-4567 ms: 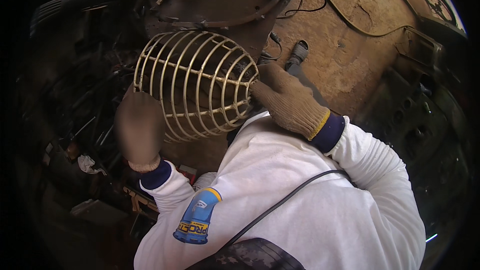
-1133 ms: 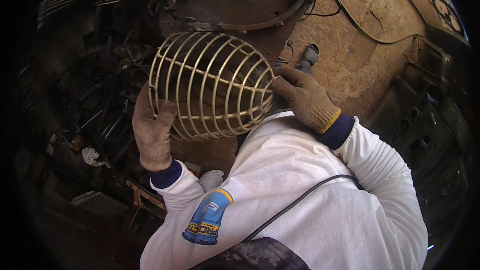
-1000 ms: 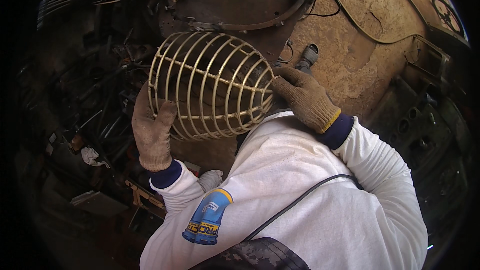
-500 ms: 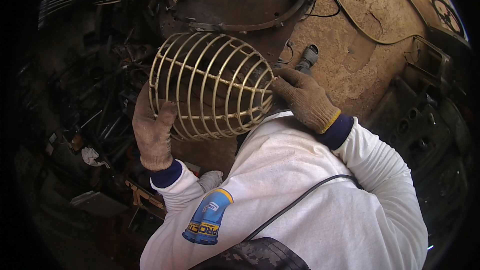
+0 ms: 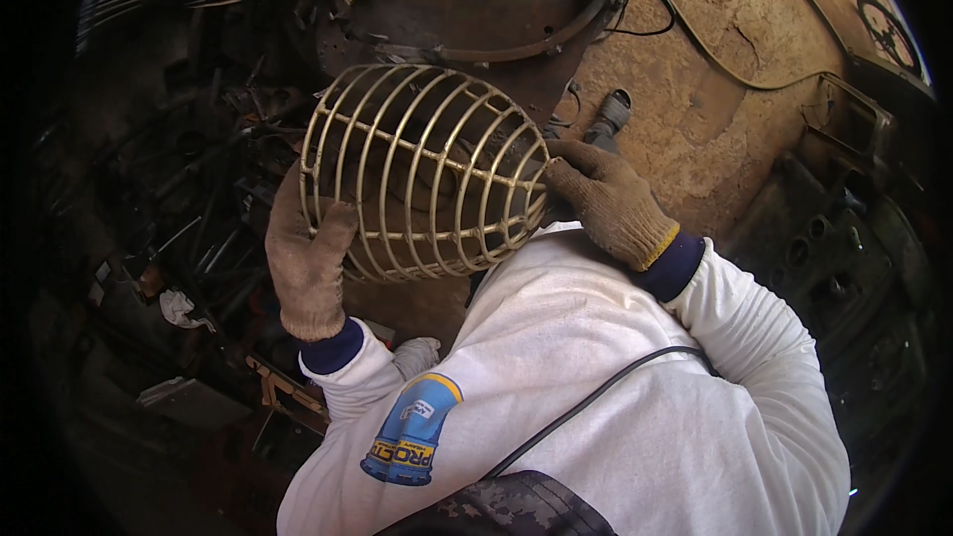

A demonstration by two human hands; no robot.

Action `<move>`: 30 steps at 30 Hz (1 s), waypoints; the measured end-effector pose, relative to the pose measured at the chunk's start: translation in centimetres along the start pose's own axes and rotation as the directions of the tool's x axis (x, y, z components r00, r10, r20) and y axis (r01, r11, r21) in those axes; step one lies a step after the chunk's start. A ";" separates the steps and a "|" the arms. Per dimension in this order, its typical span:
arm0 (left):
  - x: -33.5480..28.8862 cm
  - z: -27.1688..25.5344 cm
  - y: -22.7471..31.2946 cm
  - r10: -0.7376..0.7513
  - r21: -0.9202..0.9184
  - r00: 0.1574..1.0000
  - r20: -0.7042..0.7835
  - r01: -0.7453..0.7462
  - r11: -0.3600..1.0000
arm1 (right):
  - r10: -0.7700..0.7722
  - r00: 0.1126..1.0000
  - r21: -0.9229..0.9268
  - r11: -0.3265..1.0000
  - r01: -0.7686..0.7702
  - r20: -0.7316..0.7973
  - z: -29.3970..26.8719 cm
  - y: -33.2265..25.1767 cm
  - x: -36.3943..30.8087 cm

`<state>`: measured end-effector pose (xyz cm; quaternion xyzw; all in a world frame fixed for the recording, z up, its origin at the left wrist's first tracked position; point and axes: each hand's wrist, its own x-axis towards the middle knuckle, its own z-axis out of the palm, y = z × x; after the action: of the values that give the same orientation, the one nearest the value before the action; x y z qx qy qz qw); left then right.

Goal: The person uses an angle grinder on a circular metal frame, positions a small metal piece against it, and then welds the piece into place using a welding rod. They then pick up a wire cage and place it onto a blue device.

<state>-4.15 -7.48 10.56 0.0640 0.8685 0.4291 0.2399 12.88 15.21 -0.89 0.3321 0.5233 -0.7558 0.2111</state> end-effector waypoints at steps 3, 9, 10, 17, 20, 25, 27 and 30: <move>-0.1 0.0 0.0 0.001 0.013 1.000 -0.001 -0.001 1.000 | 0.019 1.000 -0.037 0.999 -0.019 -0.003 0.0 -0.7 -0.2; -0.1 0.2 0.4 0.025 0.028 1.000 -0.006 -0.024 0.999 | 0.001 1.000 -0.010 1.000 -0.001 0.006 0.0 -0.5 -0.3; 0.0 0.3 0.4 0.037 0.029 0.999 -0.007 -0.037 0.999 | 0.017 1.000 -0.012 1.000 -0.017 -0.003 0.0 -0.5 -0.2; -0.1 0.1 0.3 0.036 0.032 0.999 0.008 -0.036 0.999 | 0.030 1.000 -0.017 0.999 -0.030 -0.008 0.1 -0.6 -0.3; -0.1 0.1 0.5 0.043 0.052 0.999 0.006 -0.043 0.998 | 0.014 1.000 -0.030 0.999 -0.014 -0.003 0.0 -0.6 -0.3; -0.1 0.1 0.5 0.025 0.045 1.000 0.008 -0.025 0.999 | 0.045 0.999 -0.003 0.999 -0.045 -0.002 0.0 -0.8 -0.4; -0.1 0.2 0.5 0.041 0.057 0.999 0.006 -0.042 0.998 | 0.044 0.999 0.003 0.999 -0.044 0.001 0.0 -0.5 -0.4; -0.1 0.2 0.4 0.063 0.079 0.998 0.002 -0.063 0.995 | 0.020 0.999 -0.067 0.998 -0.022 -0.027 -0.1 -0.3 -0.2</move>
<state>-4.00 -7.09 10.78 0.1009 0.8824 0.4018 0.2232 12.88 15.43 -0.56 0.3403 0.5477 -0.7310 0.2230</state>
